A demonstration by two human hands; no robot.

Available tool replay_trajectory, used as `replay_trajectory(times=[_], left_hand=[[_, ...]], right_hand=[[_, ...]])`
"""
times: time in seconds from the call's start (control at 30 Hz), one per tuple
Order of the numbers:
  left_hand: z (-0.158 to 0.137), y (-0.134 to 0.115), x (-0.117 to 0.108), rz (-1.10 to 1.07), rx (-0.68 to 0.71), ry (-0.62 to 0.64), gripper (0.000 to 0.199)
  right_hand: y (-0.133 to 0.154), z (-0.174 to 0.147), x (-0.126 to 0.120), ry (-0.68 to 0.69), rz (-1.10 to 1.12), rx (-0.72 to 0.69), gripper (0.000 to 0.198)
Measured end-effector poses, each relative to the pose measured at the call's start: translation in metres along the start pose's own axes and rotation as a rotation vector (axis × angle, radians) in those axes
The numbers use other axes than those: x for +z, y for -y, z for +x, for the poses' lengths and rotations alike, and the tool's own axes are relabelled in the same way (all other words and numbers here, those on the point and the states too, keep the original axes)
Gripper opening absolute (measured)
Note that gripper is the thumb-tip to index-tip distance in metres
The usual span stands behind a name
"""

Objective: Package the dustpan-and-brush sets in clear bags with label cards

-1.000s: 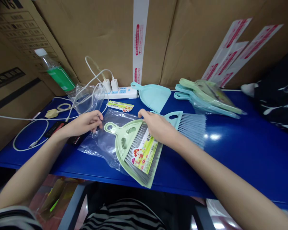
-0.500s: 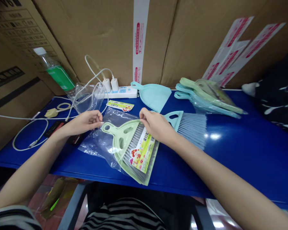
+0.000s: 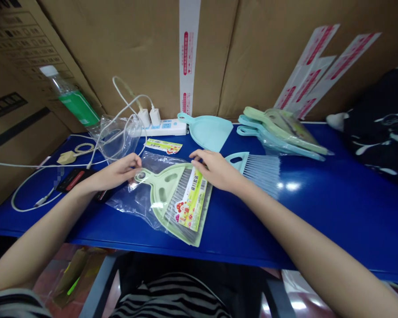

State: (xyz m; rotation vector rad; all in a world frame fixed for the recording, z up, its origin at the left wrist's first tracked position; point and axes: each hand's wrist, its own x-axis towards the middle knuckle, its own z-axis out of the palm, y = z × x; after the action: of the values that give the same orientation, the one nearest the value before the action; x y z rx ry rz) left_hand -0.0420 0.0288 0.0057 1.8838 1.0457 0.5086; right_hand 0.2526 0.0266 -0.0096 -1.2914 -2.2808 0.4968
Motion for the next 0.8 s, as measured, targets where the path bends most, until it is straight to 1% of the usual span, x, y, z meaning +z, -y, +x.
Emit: replay_trajectory(times=[0.1, 0.2, 0.3, 0.4, 0.53, 0.6, 0.7, 0.8], left_hand=[[0.000, 0.001, 0.001, -0.015, -0.015, -0.001, 0.008], [0.001, 0.002, 0.004, -0.139, -0.067, 0.007, 0.008], [0.002, 0.004, 0.004, -0.238, -0.113, 0.002, 0.011], [0.003, 0.005, 0.002, -0.311, -0.142, -0.008, 0.015], [0.005, 0.005, 0.000, -0.416, -0.198, -0.055, 0.017], [0.006, 0.004, 0.001, -0.456, -0.231, -0.081, 0.017], [0.006, 0.002, 0.003, -0.506, -0.266, -0.093, 0.018], [0.006, 0.003, 0.006, -0.538, -0.273, -0.106, 0.019]], right_hand=[[0.000, 0.001, -0.005, 0.063, 0.060, 0.089, 0.027], [-0.001, 0.002, -0.007, 0.119, 0.135, 0.182, 0.026], [-0.004, 0.003, -0.008, 0.131, 0.252, 0.239, 0.025], [-0.007, 0.003, -0.008, 0.120, 0.456, 0.317, 0.024], [-0.006, 0.002, -0.009, 0.119, 0.783, 0.503, 0.028], [-0.004, 0.003, -0.009, 0.102, 0.939, 0.572, 0.031], [0.001, 0.005, -0.008, 0.037, 1.112, 0.626, 0.035], [0.007, 0.007, -0.006, -0.002, 1.228, 0.631, 0.034]])
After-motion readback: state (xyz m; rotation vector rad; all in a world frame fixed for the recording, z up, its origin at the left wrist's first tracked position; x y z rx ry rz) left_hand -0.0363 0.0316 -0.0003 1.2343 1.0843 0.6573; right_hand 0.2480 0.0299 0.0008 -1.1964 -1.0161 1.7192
